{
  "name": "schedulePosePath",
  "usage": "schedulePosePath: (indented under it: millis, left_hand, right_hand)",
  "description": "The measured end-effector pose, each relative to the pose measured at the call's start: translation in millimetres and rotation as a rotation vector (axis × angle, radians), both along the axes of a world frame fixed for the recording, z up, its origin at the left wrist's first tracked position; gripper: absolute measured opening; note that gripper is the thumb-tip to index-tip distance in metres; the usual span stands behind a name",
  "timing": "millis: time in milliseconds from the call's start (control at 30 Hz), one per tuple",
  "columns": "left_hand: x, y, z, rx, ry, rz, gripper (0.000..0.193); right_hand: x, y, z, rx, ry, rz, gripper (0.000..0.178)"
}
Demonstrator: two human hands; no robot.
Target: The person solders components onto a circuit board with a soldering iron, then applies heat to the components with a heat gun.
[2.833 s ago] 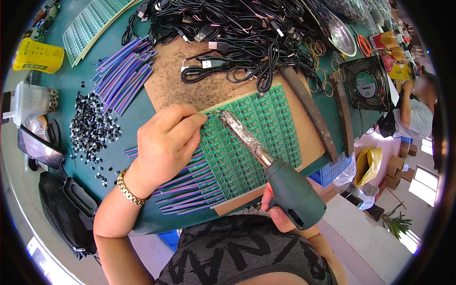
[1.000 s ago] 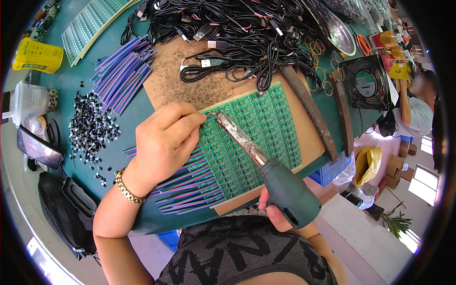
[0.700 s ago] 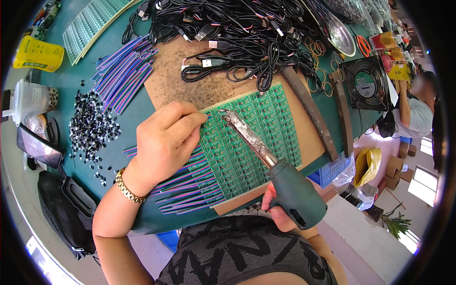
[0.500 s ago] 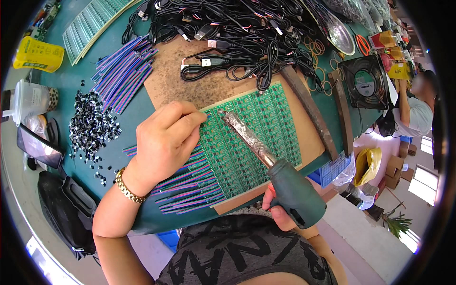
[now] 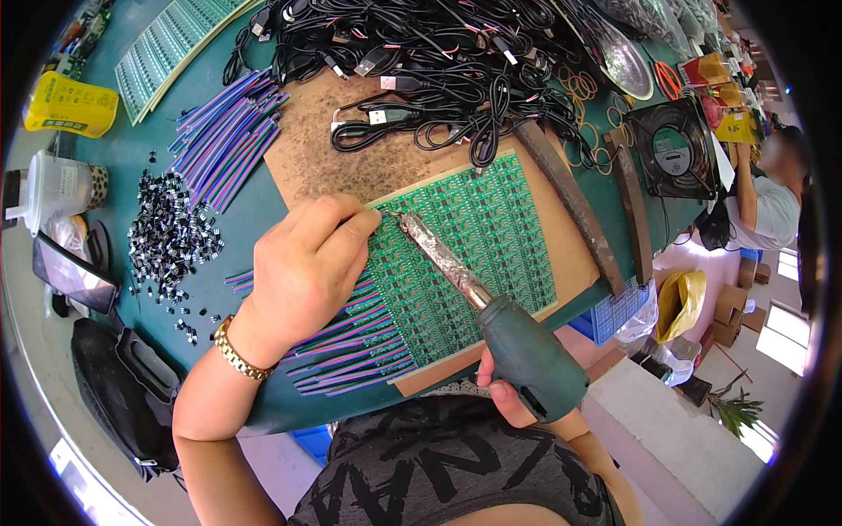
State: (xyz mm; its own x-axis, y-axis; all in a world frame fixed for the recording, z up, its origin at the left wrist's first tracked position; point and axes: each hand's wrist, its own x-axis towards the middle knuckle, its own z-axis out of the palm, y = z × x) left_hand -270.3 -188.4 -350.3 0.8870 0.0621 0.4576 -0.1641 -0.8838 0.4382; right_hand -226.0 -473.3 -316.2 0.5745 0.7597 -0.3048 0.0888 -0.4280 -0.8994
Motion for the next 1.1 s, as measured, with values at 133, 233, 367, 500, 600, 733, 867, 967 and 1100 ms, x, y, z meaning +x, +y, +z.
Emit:
schedulePosePath:
  millis: [133,233,367,500,600,733,867,967,1100]
  left_hand:
    - [-2,-1,0,0.039,-0.004,0.005,0.025]
    - [-1,-1,1,0.054,-0.016,-0.001,0.025]
    - [-1,0,0,0.046,-0.029,-0.004,0.026]
    - [-2,-1,0,0.073,-0.033,-0.001,0.025]
    - [-2,-2,1,0.078,-0.022,0.001,0.025]
    - [-3,-3,4,0.09,-0.014,0.007,0.025]
    - [-3,-6,8,0.059,0.05,0.026,0.024]
    - [-3,-6,9,0.089,0.06,0.013,0.024]
    - [-5,-7,17,0.164,0.105,0.019,0.026]
  right_hand:
    - [4,3,-1,-0.028,-0.059,0.039,0.018]
    - [8,-1,-12,0.179,-0.317,0.158,0.025]
    - [9,-5,-9,0.226,-0.33,0.15,0.044]
    - [12,-5,-4,0.221,-0.171,0.135,0.045]
    - [17,0,5,0.169,-0.32,0.198,0.043]
    - [10,-14,-15,0.186,-0.33,0.199,0.041]
    - [-4,-16,-23,0.254,-0.177,-0.067,0.045]
    - [-5,-13,-22,0.326,-0.097,-0.176,0.048]
    - [-4,-21,-26,0.389,-0.079,-0.184,0.05]
